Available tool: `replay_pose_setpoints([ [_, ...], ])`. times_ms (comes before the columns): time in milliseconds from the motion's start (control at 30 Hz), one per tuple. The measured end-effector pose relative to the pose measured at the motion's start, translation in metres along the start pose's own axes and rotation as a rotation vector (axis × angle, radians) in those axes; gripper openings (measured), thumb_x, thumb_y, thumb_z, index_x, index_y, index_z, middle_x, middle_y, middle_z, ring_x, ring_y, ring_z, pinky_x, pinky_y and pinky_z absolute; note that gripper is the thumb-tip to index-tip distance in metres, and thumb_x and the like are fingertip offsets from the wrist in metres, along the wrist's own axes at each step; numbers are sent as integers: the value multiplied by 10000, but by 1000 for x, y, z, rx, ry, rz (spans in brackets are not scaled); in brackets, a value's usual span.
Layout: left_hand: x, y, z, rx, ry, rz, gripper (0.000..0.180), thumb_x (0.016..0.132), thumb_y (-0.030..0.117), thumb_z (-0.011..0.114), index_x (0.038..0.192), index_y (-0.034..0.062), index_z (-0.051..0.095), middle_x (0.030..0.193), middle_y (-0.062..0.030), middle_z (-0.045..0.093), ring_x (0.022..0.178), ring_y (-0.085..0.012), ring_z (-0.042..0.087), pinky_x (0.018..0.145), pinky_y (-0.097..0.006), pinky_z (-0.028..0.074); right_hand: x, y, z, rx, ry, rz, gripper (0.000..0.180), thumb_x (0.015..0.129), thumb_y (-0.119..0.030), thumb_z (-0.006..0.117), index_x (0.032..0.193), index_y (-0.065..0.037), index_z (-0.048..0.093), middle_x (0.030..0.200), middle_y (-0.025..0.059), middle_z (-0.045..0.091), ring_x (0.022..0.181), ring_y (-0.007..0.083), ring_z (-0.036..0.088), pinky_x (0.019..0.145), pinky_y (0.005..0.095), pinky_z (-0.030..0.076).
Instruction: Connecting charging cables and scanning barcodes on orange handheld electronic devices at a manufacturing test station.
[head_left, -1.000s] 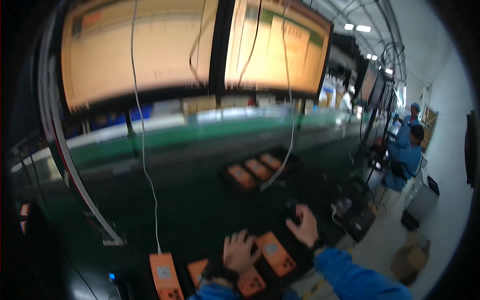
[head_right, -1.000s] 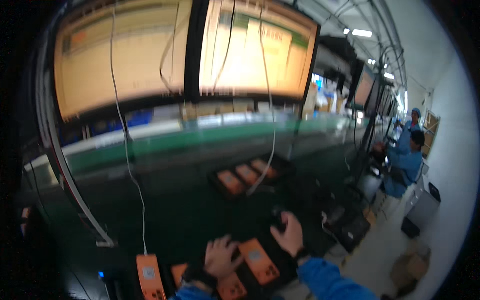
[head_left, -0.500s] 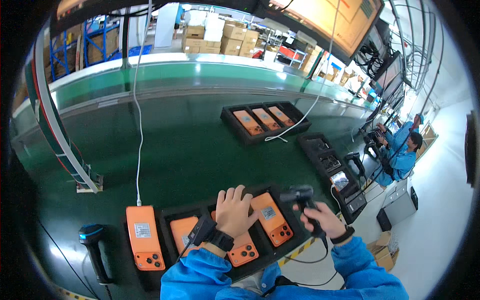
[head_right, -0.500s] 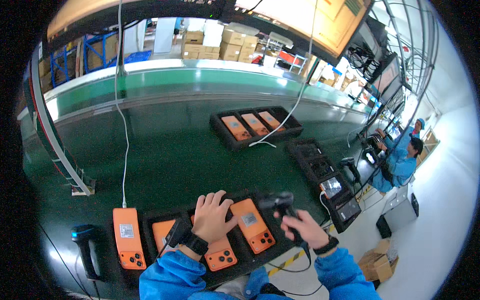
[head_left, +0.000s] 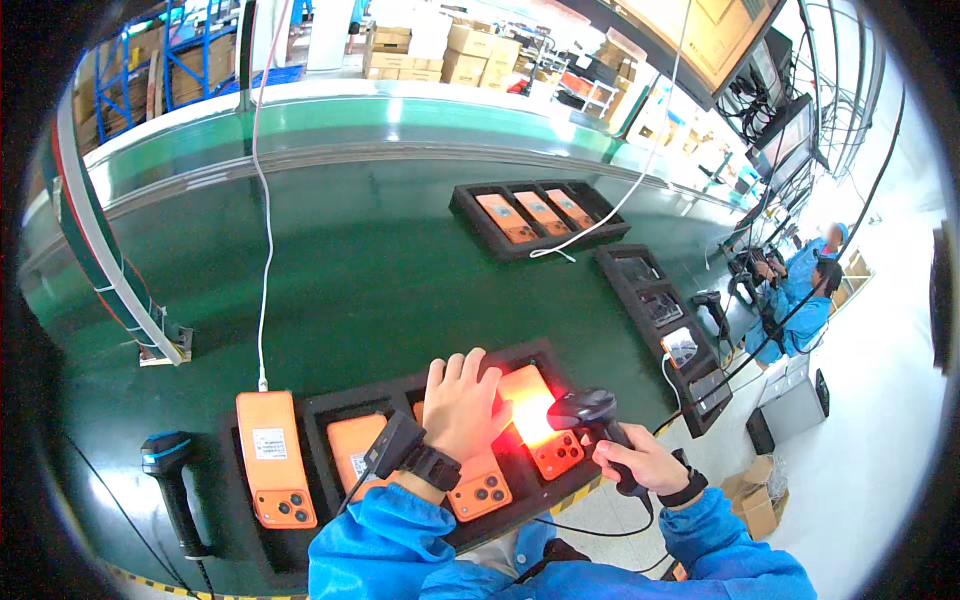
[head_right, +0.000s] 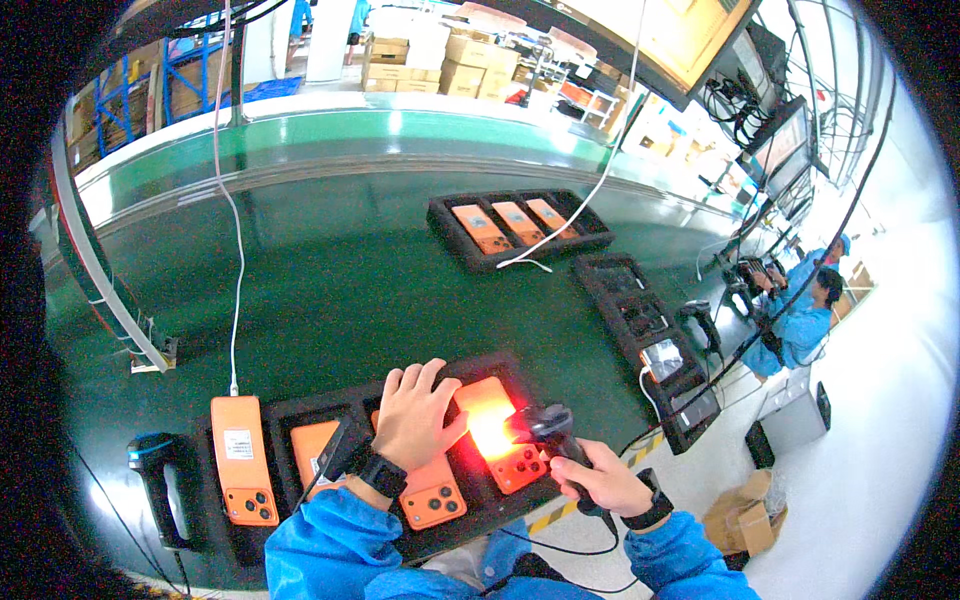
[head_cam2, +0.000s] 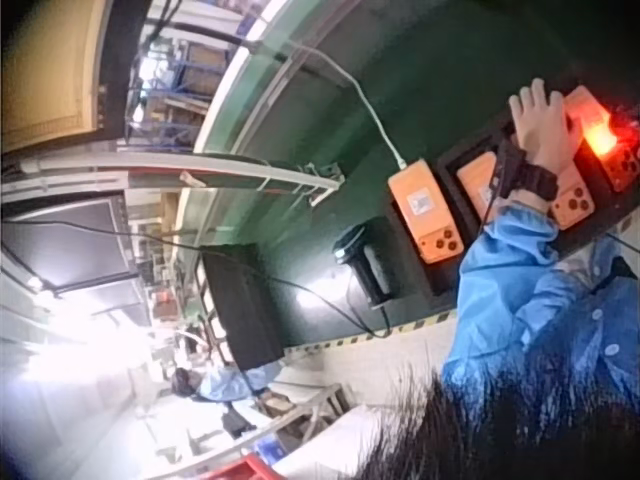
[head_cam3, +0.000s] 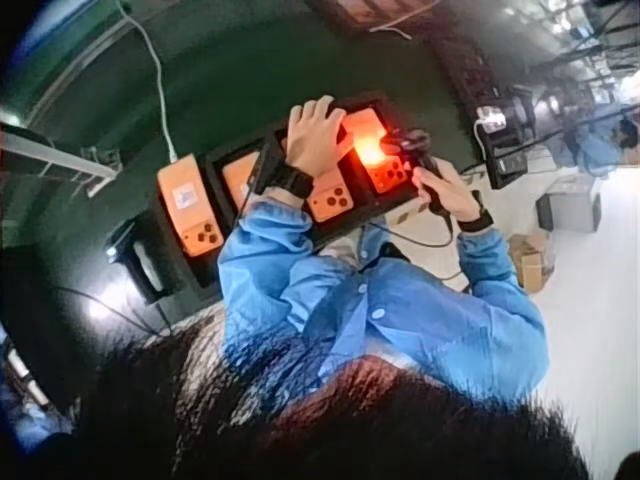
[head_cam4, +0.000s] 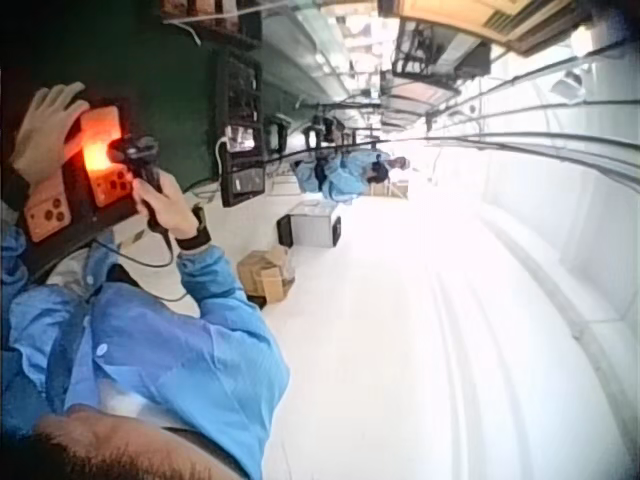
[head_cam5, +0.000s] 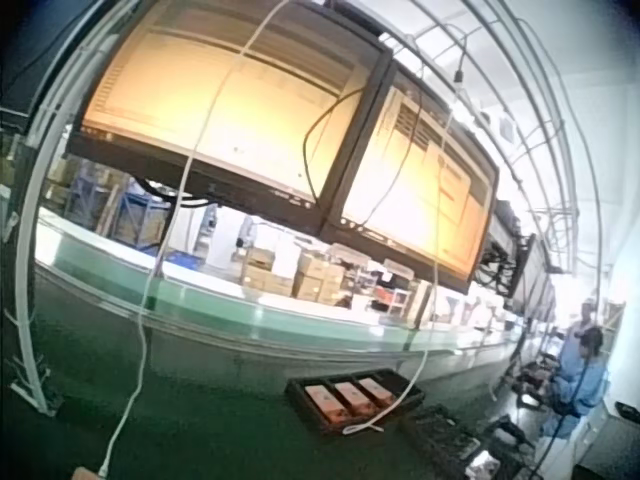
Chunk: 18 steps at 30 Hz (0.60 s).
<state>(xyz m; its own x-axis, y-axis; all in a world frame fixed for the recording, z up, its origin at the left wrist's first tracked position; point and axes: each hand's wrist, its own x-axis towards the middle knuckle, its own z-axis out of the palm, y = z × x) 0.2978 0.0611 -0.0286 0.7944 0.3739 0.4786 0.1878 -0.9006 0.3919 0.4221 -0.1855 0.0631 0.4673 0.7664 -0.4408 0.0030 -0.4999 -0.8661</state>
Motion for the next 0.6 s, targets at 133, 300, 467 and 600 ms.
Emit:
replay_pose_setpoints([
  [133, -1, 4, -6, -35, 15, -12, 385, 801, 368, 701, 1070, 93, 683, 1259, -159, 571, 1124, -319, 529, 972, -458, 390, 3, -9, -6, 56, -4, -31, 231, 1017, -205, 565, 1141, -11, 588, 792, -12, 535, 643, 68, 501, 564, 236, 387],
  [300, -4, 4, -1, -23, 51, 27, 403, 791, 366, 721, 1080, 87, 683, 1262, -159, 569, 1156, -327, 523, 1005, -467, 378, 35, 10, -34, 35, 129, -192, 230, 1005, -238, 596, 1075, -19, 599, 734, -8, 538, 603, 75, 513, 532, 253, 403],
  [467, -11, 3, -6, -39, 28, 5, 392, 790, 359, 723, 1076, 92, 691, 1258, -146, 577, 1157, -323, 527, 1008, -462, 382, 92, 31, -46, -156, 285, -157, 304, 969, -322, 646, 893, -30, 608, 746, 12, 628, 613, 94, 596, 546, 262, 456],
  [600, -4, 7, -8, -38, -2, 9, 408, 796, 368, 721, 1091, 88, 688, 1284, -155, 570, 1160, -326, 527, 1010, -468, 380, 116, 8, -53, -698, 518, -419, 418, 954, -411, 627, 947, -4, 719, 823, 157, 722, 696, 242, 696, 651, 367, 524],
])
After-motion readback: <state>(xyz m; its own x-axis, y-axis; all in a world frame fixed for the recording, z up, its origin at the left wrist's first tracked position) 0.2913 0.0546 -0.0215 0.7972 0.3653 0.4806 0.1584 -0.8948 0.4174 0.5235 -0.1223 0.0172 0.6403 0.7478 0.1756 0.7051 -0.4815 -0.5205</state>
